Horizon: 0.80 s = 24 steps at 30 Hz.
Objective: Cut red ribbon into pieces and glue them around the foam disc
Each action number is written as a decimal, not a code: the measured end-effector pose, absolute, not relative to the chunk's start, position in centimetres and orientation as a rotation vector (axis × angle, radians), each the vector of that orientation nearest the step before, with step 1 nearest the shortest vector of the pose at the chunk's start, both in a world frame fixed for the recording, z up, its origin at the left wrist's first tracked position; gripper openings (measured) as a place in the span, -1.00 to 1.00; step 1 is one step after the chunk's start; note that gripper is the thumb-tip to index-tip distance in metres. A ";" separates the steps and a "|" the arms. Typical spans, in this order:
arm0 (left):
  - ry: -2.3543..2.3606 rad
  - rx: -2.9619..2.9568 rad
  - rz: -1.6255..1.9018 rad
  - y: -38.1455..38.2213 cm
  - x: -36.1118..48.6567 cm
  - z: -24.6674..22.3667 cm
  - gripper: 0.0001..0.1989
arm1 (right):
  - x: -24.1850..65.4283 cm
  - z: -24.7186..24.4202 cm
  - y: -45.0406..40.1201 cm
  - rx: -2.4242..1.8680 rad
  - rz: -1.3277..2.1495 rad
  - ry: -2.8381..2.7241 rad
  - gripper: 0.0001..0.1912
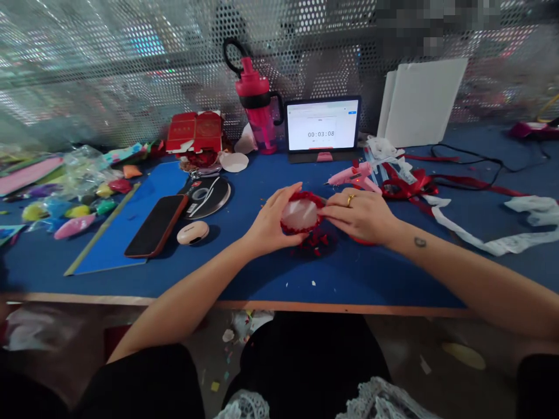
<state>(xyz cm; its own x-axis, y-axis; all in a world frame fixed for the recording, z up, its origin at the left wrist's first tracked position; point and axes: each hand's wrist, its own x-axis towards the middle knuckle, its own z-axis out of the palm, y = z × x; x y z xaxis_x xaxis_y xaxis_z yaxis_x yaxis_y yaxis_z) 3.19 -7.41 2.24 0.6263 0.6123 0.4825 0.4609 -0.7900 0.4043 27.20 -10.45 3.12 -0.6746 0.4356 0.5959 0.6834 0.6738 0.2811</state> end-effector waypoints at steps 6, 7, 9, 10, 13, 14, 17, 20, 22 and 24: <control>0.964 2.626 0.924 -5.9 2.5 2.0 -0.13 | 28.0 2.8 -10.7 -0.793 -0.497 -2.184 -0.83; 1.018 2.610 0.963 -5.2 2.1 1.9 -0.15 | 28.1 2.7 -10.7 -0.831 -0.420 -2.122 -0.84; 1.169 2.527 1.089 -3.4 1.2 1.6 -0.21 | 28.1 2.2 -10.6 -0.912 -0.307 -2.040 -0.85; 1.249 2.469 1.153 -2.4 0.7 1.4 -0.22 | 28.1 1.9 -10.5 -0.945 -0.286 -2.039 -0.84; 1.413 2.372 1.197 0.4 -0.6 0.3 -0.23 | 27.5 0.8 -10.3 -0.986 -0.332 -2.220 -0.82; 1.450 2.355 1.172 1.1 -0.8 0.0 -0.21 | 27.3 0.5 -10.3 -0.970 -0.356 -2.319 -0.80; 1.480 2.380 1.127 1.9 -0.8 -0.6 -0.15 | 27.0 0.1 -10.7 -0.903 -0.378 -2.497 -0.72; 1.375 2.565 1.178 1.1 -0.5 -0.1 -0.10 | 27.4 0.3 -11.0 -0.912 -0.303 -2.407 -0.72; 1.273 2.726 1.202 0.0 -0.3 0.7 -0.09 | 27.9 0.5 -11.0 -0.938 -0.245 -2.327 -0.77; 1.197 2.848 1.172 -1.0 0.0 1.3 -0.12 | 28.5 0.7 -10.8 -0.965 -0.211 -2.273 -0.80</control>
<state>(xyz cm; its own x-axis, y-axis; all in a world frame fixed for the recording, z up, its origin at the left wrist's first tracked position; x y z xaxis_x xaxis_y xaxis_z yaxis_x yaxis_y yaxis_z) -0.05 -1.04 1.34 0.4893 0.5631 0.6659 0.6780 -0.7259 0.1156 28.47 -10.76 0.66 -0.5167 0.5861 0.6240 0.6912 0.7157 -0.0999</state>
